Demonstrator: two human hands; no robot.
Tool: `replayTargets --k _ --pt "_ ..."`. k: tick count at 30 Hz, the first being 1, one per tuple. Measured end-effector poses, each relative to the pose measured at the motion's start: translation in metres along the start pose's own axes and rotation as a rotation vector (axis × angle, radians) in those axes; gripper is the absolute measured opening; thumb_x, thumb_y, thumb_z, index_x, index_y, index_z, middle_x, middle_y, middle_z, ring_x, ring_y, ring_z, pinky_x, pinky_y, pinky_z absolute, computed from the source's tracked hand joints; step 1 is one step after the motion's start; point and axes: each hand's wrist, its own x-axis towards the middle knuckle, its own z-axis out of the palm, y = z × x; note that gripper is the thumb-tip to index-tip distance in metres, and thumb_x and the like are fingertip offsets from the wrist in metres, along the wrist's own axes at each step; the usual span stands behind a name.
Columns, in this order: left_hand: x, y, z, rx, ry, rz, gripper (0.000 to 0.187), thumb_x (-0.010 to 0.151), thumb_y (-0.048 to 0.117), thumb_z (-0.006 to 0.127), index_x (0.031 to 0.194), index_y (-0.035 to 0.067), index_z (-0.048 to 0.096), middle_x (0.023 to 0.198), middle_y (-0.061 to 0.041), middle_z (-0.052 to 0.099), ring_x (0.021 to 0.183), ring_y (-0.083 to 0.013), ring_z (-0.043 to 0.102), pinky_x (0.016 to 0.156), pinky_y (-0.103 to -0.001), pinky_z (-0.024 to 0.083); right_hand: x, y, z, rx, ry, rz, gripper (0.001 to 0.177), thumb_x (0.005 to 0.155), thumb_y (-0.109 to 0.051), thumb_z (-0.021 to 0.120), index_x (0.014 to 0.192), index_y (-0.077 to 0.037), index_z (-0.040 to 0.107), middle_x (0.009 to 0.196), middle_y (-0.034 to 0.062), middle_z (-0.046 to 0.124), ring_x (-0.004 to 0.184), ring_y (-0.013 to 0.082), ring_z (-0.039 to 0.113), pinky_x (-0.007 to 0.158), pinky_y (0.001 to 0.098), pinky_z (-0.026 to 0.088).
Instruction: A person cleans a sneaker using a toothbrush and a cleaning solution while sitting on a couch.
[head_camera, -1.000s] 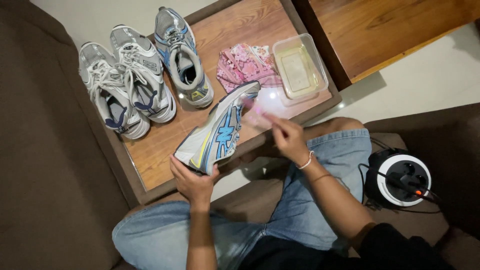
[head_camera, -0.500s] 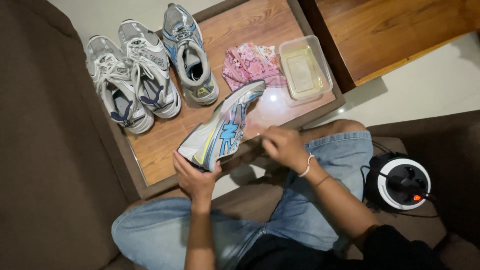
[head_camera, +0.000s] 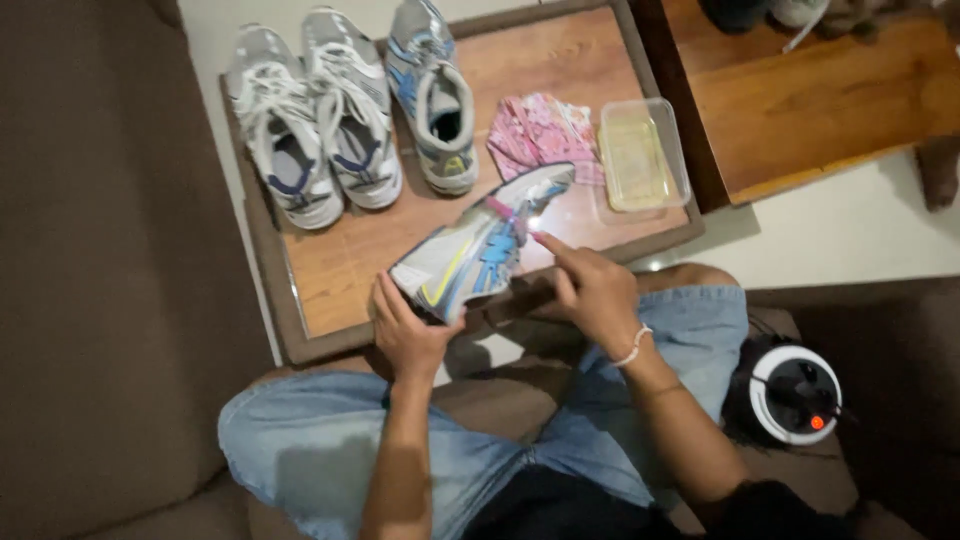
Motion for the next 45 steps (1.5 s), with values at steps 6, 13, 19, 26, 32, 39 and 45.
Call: replayTargets --k 6,13,19,26,32,39,45 --pt "0.001 -0.004 -0.002 -0.060 -0.008 -0.029 0.124 0.062 0.087 0.065 0.142 -0.007 0.051 0.129 -0.025 0.061 0.104 -0.0393 0.069 0.077 -0.044 0.057 -0.021 -0.033 0.010 0.375 -0.230 -0.123 0.042 0.086 -0.005 0.061 0.123 -0.019 0.076 0.095 0.0117 0.080 0.090 0.0361 0.075 0.080 0.0460 0.061" --pt "0.005 -0.006 0.000 -0.053 -0.004 -0.043 0.127 0.061 0.091 0.062 0.145 -0.004 0.049 0.135 -0.022 0.058 0.112 -0.0382 0.068 0.080 -0.044 0.057 -0.027 -0.033 0.019 0.199 0.071 -0.123 0.038 0.087 0.001 0.066 0.123 -0.007 0.076 0.101 0.0184 0.077 0.094 0.0346 0.074 0.081 0.0428 0.059" --pt "0.004 -0.006 -0.007 -0.143 -0.042 -0.058 0.127 0.059 0.085 0.070 0.145 -0.005 0.049 0.134 -0.023 0.059 0.113 -0.0387 0.068 0.083 -0.044 0.057 -0.032 -0.025 0.022 0.162 0.037 -0.122 0.044 0.085 0.003 0.065 0.127 -0.008 0.074 0.106 0.0181 0.077 0.098 0.0340 0.073 0.085 0.0436 0.058" --pt "-0.001 -0.007 -0.002 -0.127 -0.056 -0.064 0.125 0.058 0.083 0.071 0.146 -0.003 0.048 0.136 -0.020 0.058 0.115 -0.0350 0.068 0.086 -0.041 0.057 -0.032 -0.030 0.017 0.299 -0.102 -0.127 0.041 0.084 0.002 0.062 0.119 -0.011 0.077 0.094 0.0155 0.079 0.090 0.0351 0.075 0.082 0.0442 0.059" --pt "0.001 -0.007 -0.003 -0.119 -0.040 -0.056 0.123 0.060 0.083 0.072 0.145 -0.004 0.050 0.136 -0.021 0.059 0.114 -0.0345 0.068 0.086 -0.040 0.057 -0.032 -0.019 0.026 0.294 -0.048 -0.100 0.047 0.084 0.002 0.061 0.127 -0.011 0.073 0.105 0.0180 0.077 0.096 0.0379 0.073 0.085 0.0463 0.057" --pt "0.002 -0.006 0.000 -0.104 0.013 -0.035 0.123 0.064 0.089 0.063 0.144 -0.004 0.052 0.134 -0.020 0.061 0.111 -0.0332 0.070 0.083 -0.039 0.058 -0.011 0.007 0.006 0.101 0.085 -0.051 0.042 0.087 0.002 0.063 0.127 -0.007 0.073 0.105 0.0227 0.075 0.095 0.0436 0.070 0.079 0.0524 0.054" --pt "0.004 -0.007 -0.001 -0.095 0.016 -0.016 0.122 0.064 0.087 0.065 0.142 -0.006 0.053 0.133 -0.022 0.061 0.108 -0.0359 0.070 0.082 -0.040 0.057 -0.015 -0.012 -0.008 0.139 -0.056 -0.102 0.034 0.086 -0.008 0.067 0.118 -0.016 0.078 0.100 0.0130 0.079 0.092 0.0357 0.074 0.083 0.0445 0.058"
